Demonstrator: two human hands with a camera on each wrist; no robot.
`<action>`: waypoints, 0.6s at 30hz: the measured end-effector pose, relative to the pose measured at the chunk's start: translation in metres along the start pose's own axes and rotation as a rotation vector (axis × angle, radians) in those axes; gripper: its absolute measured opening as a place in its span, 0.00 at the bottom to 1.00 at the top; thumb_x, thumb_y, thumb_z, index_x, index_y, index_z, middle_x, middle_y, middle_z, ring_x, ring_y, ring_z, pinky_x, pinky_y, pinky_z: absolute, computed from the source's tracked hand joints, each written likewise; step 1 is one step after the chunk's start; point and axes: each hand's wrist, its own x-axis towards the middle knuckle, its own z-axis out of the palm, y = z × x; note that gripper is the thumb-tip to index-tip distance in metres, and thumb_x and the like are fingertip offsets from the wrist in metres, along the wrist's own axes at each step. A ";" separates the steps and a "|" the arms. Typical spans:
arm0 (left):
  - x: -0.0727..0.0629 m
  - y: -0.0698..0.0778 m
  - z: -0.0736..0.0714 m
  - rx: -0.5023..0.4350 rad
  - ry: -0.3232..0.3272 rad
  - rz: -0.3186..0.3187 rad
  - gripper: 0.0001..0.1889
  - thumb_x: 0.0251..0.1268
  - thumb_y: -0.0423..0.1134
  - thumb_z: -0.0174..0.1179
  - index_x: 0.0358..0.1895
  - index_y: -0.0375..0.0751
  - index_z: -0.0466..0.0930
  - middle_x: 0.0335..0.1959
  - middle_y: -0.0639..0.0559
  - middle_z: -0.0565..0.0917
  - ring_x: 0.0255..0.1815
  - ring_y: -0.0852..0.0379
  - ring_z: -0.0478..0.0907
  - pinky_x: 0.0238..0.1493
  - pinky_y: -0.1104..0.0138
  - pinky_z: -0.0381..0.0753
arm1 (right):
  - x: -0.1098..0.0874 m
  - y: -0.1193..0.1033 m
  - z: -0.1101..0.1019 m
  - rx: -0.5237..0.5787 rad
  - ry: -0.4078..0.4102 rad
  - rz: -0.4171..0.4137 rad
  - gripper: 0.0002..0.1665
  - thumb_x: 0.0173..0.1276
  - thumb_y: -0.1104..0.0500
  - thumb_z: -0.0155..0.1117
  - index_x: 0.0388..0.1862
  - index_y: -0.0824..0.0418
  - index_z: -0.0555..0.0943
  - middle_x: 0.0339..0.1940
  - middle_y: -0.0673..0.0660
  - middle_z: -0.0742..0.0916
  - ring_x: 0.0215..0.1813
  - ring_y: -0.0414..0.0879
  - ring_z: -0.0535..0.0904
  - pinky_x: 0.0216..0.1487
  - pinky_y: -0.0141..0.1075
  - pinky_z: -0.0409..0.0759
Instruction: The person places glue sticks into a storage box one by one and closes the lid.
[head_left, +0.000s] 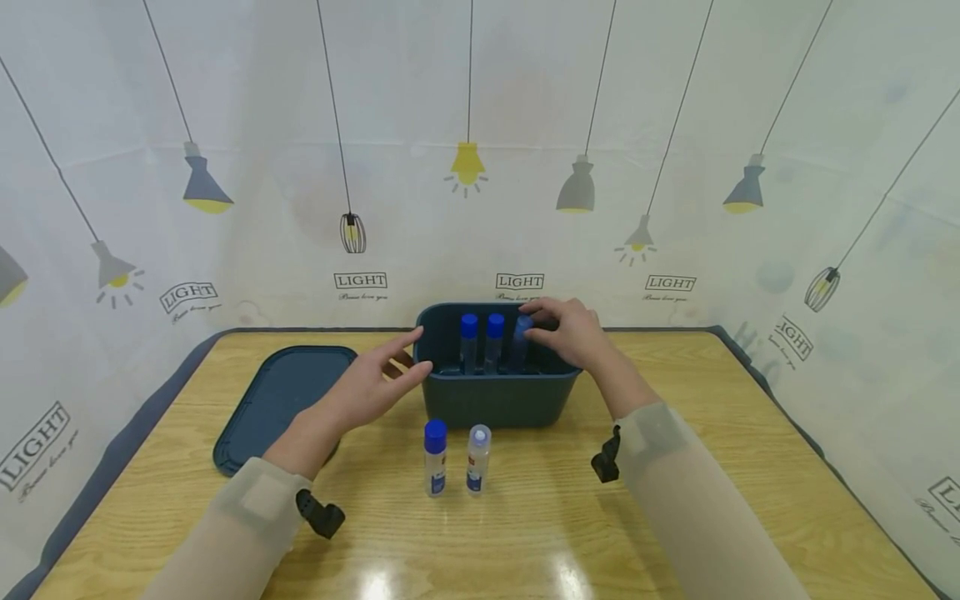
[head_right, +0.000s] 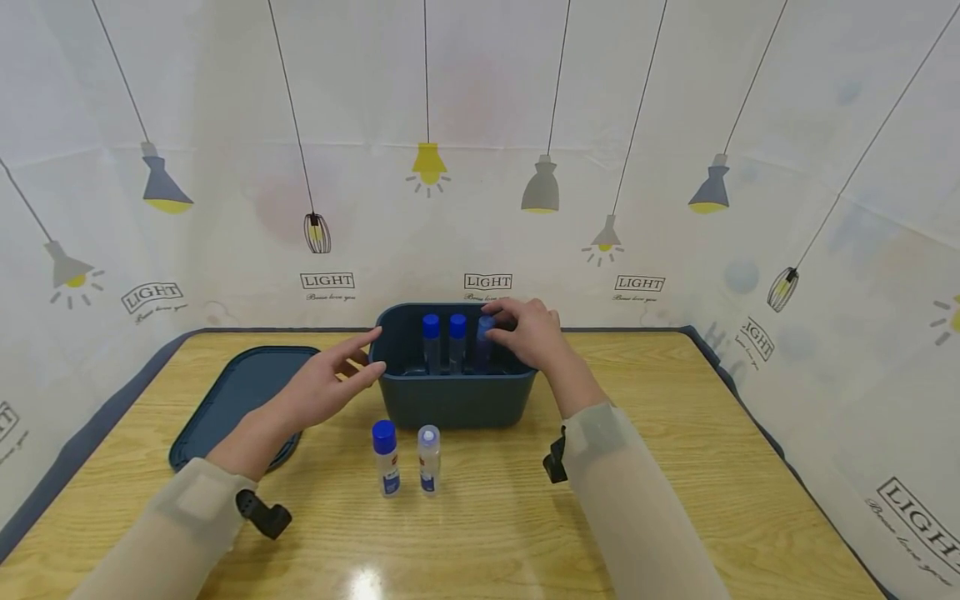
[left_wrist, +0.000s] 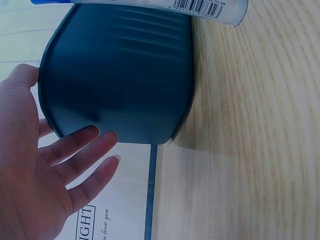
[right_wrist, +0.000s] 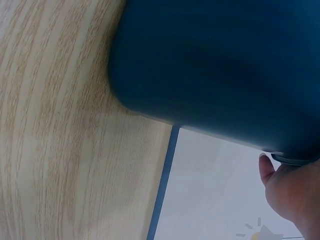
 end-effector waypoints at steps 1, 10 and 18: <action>0.000 0.000 0.000 0.001 0.000 -0.001 0.40 0.83 0.64 0.58 0.90 0.57 0.60 0.67 0.41 0.83 0.60 0.44 0.84 0.58 0.49 0.88 | 0.000 0.000 0.001 0.004 0.000 -0.003 0.26 0.81 0.50 0.71 0.75 0.51 0.82 0.66 0.59 0.91 0.74 0.63 0.81 0.83 0.71 0.53; -0.001 -0.003 -0.001 -0.010 0.000 0.014 0.39 0.83 0.64 0.58 0.90 0.57 0.60 0.66 0.42 0.84 0.59 0.45 0.84 0.56 0.50 0.88 | 0.001 0.005 0.003 0.091 0.045 0.002 0.28 0.81 0.48 0.71 0.76 0.50 0.81 0.67 0.57 0.90 0.71 0.60 0.82 0.76 0.62 0.75; 0.000 -0.002 -0.001 -0.025 -0.010 0.006 0.39 0.83 0.64 0.58 0.90 0.58 0.60 0.66 0.42 0.83 0.59 0.44 0.84 0.54 0.51 0.88 | -0.003 0.005 -0.001 0.124 0.202 -0.059 0.23 0.82 0.50 0.70 0.71 0.55 0.84 0.61 0.60 0.92 0.65 0.60 0.81 0.76 0.64 0.66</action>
